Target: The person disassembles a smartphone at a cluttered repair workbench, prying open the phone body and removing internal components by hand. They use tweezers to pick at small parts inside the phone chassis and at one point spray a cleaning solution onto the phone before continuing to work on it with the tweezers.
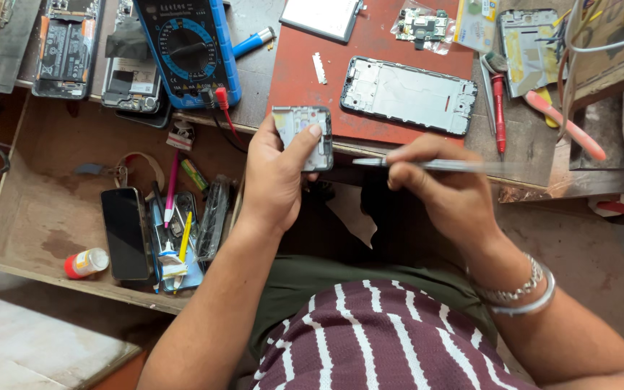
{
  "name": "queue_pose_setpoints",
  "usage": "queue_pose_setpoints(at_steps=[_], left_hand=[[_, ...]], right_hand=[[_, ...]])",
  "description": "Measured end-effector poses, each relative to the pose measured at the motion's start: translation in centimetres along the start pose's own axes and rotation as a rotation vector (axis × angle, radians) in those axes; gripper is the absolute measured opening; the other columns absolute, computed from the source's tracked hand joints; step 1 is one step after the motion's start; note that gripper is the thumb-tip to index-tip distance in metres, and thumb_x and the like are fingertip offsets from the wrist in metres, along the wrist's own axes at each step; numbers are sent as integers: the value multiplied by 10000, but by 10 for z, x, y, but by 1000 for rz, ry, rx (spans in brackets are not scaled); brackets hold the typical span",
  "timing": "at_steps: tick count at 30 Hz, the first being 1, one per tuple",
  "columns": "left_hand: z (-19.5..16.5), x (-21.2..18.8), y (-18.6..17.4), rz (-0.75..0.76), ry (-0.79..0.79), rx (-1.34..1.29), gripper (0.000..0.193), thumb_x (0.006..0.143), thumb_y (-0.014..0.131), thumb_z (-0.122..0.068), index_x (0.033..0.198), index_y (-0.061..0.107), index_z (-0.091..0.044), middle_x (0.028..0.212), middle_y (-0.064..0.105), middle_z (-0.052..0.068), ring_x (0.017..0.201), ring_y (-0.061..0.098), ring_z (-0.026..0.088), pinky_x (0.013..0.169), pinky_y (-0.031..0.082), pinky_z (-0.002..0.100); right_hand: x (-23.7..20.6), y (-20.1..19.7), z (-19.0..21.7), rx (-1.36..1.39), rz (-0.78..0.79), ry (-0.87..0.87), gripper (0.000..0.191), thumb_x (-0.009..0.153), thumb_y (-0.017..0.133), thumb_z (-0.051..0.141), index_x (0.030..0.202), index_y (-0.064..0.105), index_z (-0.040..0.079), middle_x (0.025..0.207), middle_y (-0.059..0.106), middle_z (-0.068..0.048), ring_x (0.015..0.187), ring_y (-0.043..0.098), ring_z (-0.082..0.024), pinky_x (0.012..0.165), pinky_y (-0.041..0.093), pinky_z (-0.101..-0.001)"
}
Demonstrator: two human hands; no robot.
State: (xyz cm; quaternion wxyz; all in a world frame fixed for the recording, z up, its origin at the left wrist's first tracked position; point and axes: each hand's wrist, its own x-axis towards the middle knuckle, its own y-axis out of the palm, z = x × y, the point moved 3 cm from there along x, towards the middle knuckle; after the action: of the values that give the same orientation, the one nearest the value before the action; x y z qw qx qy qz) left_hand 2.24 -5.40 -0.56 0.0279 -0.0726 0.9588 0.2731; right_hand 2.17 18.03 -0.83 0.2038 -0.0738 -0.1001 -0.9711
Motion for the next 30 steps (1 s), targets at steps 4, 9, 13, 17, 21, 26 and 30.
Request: queue_pose_setpoints(at_steps=[4, 9, 13, 17, 21, 26, 30], left_hand=[[0, 21, 2, 50, 5, 55, 280, 965, 715, -89, 1209, 598, -18, 1002, 705, 33, 776, 650, 64, 619, 520, 221], [-2, 33, -1, 103, -101, 141, 300, 932, 737, -67, 1191, 614, 19, 1016, 744, 92, 814, 701, 91, 657, 572, 233], [0, 40, -3, 105, -103, 128, 301, 914, 746, -76, 1171, 618, 15, 980, 752, 72, 795, 699, 77, 666, 572, 224], [1, 43, -5, 115, -125, 175, 288, 912, 765, -102, 1146, 642, 13, 878, 711, 37, 688, 618, 48, 553, 495, 211], [0, 43, -9, 118, -177, 203, 282, 876, 757, -121, 1117, 661, -10, 839, 720, 18, 652, 616, 39, 517, 496, 207], [1, 43, -8, 129, -157, 182, 277, 896, 766, -119, 1125, 666, 1, 855, 709, 26, 678, 613, 50, 553, 498, 219], [0, 43, -7, 151, -146, 167, 270, 905, 761, -108, 1132, 670, 8, 932, 745, 53, 761, 668, 67, 680, 562, 236]], right_hand=[[36, 4, 18, -253, -77, -194, 167, 1095, 696, 92, 1192, 633, -28, 1043, 743, -111, 954, 712, -139, 879, 596, -247], [65, 15, 15, -293, -42, -184, 146, 1079, 665, 48, 1192, 649, -44, 1069, 739, -115, 1003, 742, -149, 898, 610, -261], [66, 18, 8, -377, -26, -232, 100, 1067, 671, 18, 1143, 664, -45, 1028, 749, -114, 968, 753, -153, 853, 610, -256], [66, 15, 5, -410, -45, -254, 98, 1059, 686, 12, 1140, 676, -42, 1023, 744, -104, 902, 743, -131, 802, 595, -225], [66, 14, 4, -460, -46, -271, 91, 1040, 707, 3, 1119, 687, -38, 1003, 747, -97, 884, 742, -121, 788, 590, -214], [65, 14, 5, -505, -51, -284, 91, 1019, 719, -5, 1101, 695, -35, 979, 740, -86, 838, 721, -105, 757, 572, -206], [65, 14, 7, -544, -40, -303, 85, 1007, 732, -7, 1083, 701, -31, 963, 738, -80, 825, 720, -100, 745, 567, -205]])
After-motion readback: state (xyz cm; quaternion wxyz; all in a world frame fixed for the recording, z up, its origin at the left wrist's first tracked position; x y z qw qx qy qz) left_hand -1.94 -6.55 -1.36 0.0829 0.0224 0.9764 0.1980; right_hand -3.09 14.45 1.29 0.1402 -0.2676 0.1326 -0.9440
